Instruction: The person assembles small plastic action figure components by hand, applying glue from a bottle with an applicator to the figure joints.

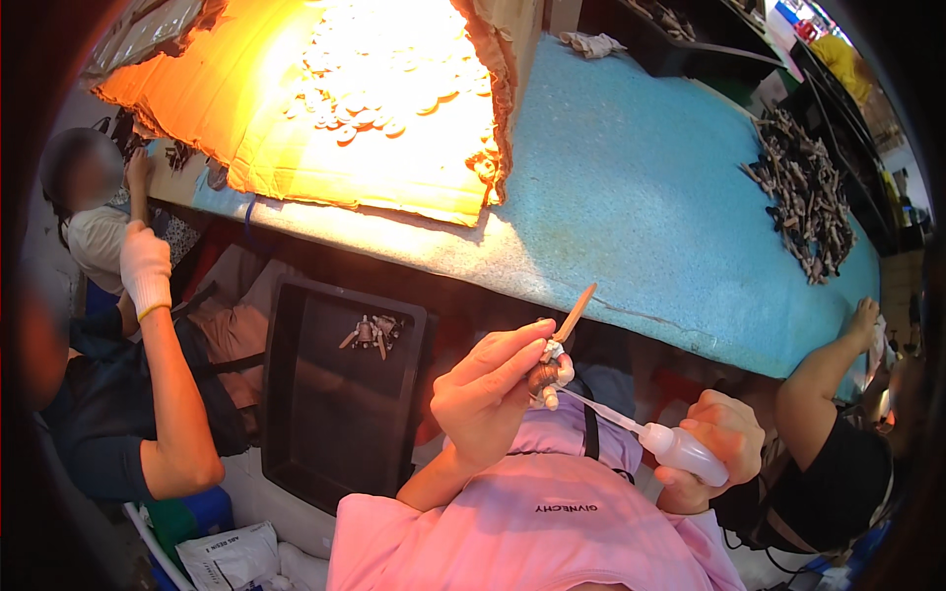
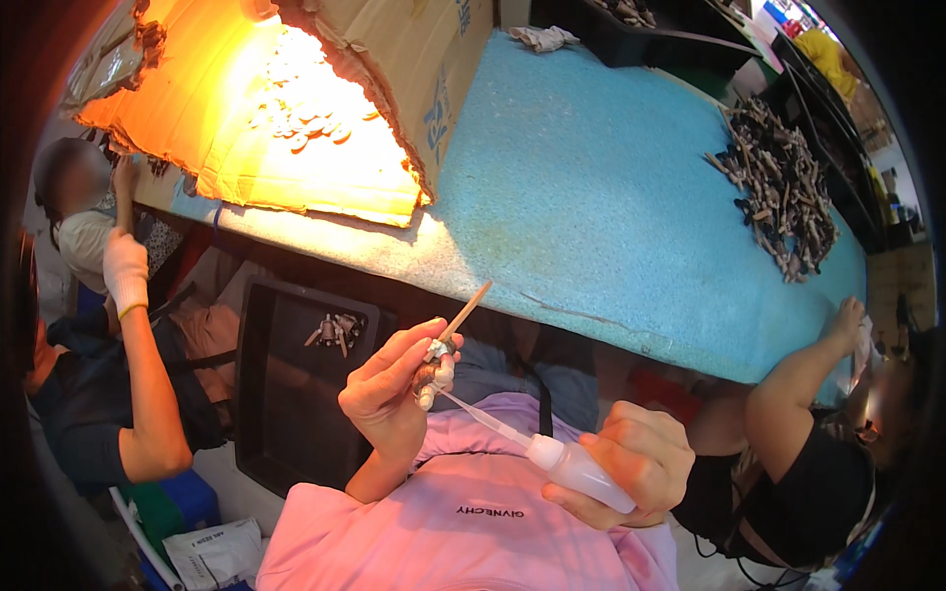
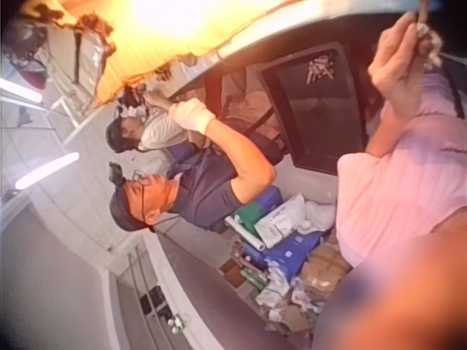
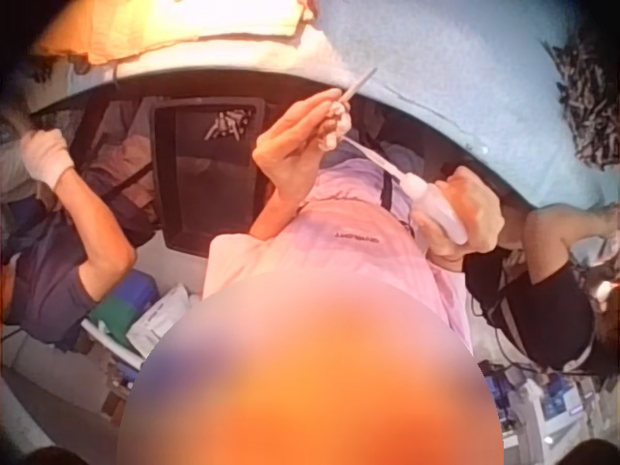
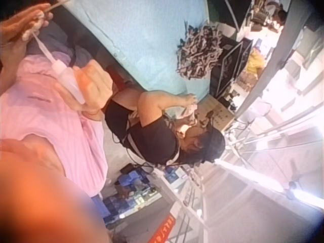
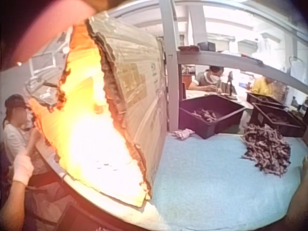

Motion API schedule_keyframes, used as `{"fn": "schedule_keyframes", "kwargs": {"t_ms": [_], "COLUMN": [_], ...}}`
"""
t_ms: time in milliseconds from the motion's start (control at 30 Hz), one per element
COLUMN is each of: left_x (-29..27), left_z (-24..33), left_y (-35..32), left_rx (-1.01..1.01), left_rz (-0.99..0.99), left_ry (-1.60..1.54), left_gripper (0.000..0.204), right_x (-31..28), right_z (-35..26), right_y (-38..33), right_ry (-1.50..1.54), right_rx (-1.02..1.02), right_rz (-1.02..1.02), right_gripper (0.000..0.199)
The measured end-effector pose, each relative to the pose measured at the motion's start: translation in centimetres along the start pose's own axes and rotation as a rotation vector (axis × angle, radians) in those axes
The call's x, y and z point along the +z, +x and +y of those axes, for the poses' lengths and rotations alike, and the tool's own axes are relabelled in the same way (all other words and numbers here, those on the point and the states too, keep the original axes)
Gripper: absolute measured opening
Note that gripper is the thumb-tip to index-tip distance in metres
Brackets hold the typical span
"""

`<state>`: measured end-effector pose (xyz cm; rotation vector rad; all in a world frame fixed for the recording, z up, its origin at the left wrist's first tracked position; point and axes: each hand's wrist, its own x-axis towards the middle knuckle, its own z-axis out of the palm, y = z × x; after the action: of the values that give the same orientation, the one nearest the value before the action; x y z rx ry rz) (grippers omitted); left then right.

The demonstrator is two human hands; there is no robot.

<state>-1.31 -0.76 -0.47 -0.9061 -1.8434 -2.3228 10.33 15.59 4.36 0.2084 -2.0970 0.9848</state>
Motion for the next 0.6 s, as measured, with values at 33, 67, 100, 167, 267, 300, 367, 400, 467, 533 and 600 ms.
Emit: {"fn": "schedule_keyframes", "kwargs": {"t_ms": [33, 67, 100, 167, 267, 300, 367, 400, 467, 533, 600], "left_x": [-0.05, -0.12, -0.13, -0.02, -0.13, -0.12, -0.1, -0.12, -0.1, -0.05, -0.1], "left_z": [-0.07, -0.18, -0.21, 0.01, 0.02, 0.02, 0.04, 0.04, 0.11, 0.18, 0.17], "left_y": [-0.05, -0.11, -0.12, -0.06, -0.1, -0.08, -0.03, -0.03, 0.06, 0.1, 0.06], "left_rx": [0.0, 0.006, 0.012, 0.001, -0.01, -0.012, -0.012, -0.012, -0.01, -0.007, -0.01], "left_rz": [0.002, 0.001, 0.0, 0.002, 0.008, 0.007, 0.005, 0.004, 0.004, 0.001, 0.001], "left_ry": [0.001, 0.005, 0.007, 0.003, 0.009, 0.011, -0.001, -0.01, -0.014, -0.021, -0.013], "left_gripper": [0.023, 0.023, 0.023, 0.022, 0.021, 0.021, 0.022, 0.022, 0.023, 0.023, 0.024], "right_x": [0.14, 0.26, 0.25, 0.16, 0.4, 0.35, 0.2, 0.22, 0.26, 0.23, 0.29], "right_z": [0.0, 0.01, -0.05, -0.21, -0.18, -0.16, -0.12, -0.13, -0.16, -0.17, -0.14], "right_y": [0.05, 0.09, 0.2, 0.46, 0.59, 0.6, 0.58, 0.57, 0.57, 0.58, 0.49], "right_ry": [0.002, 0.005, 0.003, -0.001, 0.008, 0.007, 0.014, 0.015, 0.013, 0.018, 0.027], "right_rx": [-0.005, -0.011, -0.011, -0.017, -0.027, -0.027, -0.032, -0.032, -0.036, -0.039, -0.041], "right_rz": [0.009, 0.017, 0.017, -0.002, 0.006, 0.006, -0.013, -0.014, -0.009, -0.01, -0.01], "right_gripper": [0.043, 0.042, 0.042, 0.041, 0.041, 0.041, 0.041, 0.041, 0.04, 0.04, 0.04]}}
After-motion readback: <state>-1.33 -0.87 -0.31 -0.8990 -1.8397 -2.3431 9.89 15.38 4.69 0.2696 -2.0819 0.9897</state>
